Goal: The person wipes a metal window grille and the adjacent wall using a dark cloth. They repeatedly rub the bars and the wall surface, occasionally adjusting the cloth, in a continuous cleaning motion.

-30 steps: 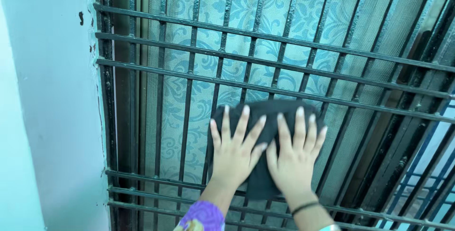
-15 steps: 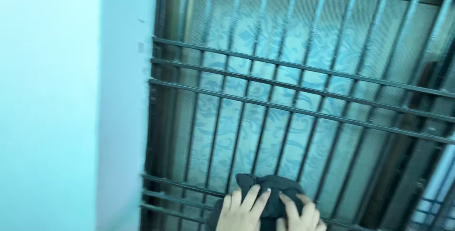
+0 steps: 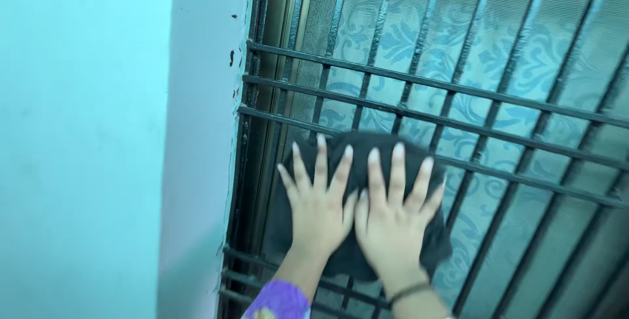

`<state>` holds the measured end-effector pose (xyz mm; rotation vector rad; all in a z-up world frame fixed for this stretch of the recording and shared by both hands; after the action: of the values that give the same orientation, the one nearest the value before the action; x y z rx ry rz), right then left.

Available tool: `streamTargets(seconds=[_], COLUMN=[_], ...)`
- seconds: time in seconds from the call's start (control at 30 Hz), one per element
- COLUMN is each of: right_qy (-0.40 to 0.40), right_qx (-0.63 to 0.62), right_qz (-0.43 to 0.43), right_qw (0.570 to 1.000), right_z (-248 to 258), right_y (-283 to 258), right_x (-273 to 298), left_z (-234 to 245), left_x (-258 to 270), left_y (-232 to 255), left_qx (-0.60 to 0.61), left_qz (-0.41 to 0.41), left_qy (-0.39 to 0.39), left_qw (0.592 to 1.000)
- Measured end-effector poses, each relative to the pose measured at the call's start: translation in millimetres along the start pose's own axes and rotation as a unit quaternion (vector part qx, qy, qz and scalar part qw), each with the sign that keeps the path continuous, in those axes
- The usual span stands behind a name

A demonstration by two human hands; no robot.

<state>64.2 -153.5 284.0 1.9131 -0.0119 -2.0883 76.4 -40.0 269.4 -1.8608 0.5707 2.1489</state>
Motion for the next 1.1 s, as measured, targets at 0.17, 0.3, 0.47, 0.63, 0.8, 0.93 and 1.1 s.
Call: streamTargets(seconds=[0.17,0.3,0.47,0.63,0.8,0.93,1.1], right_qy=[-0.049,-0.118,-0.352,-0.583,-0.348,-0.067,-0.005], right_qx=[0.005,0.039,0.064,0.070,-0.080,-0.094,-0.041], right_qz=[-0.005,-0.049,-0.116,-0.099,-0.019,0.081,0.079], right_qw=[0.999,0.991,0.927,0.803,0.934,0.990,0.996], right_z=[-23.8,-42.4,-51.7,-41.9,-4.7,16.9,-13.9], right_y=[-7.9,-18.9,-15.4,-37.7,-68.7,-94.2,-118.3], right_x=[79.6,133.4,151.4,156.5,45.3,-50.4,-42.1], left_z=[-14.9,-30.6,-52.6,-44.3,56.4,93.2,35.9], left_x=[73.0,123.1,170.5,196.6,91.5,-4.5,-5.4], left_y=[-15.9,-23.0,-30.9,-43.1,-49.7,-63.5,-102.0], left_qx=[0.048,0.048,0.031,0.037,-0.019,-0.021,0.023], left_qz=[-0.011,-0.007,0.053,-0.001,0.028,0.028,0.064], left_qy=[-0.048,-0.129,-0.185,-0.288,-0.105,0.039,-0.023], left_qw=[0.998,0.990,0.981,0.957,0.994,0.999,0.997])
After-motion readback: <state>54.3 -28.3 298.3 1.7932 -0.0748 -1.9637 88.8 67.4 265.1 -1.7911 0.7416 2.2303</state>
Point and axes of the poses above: each hand's wrist, its own x-axis away from the middle knuckle, its own z-axis out of the back of the hand, y = z × x, the point moved 8 cm from there along -x, towards the middle knuckle, and after that the axes turned 5 degrees about x, right-handed, at the moved point
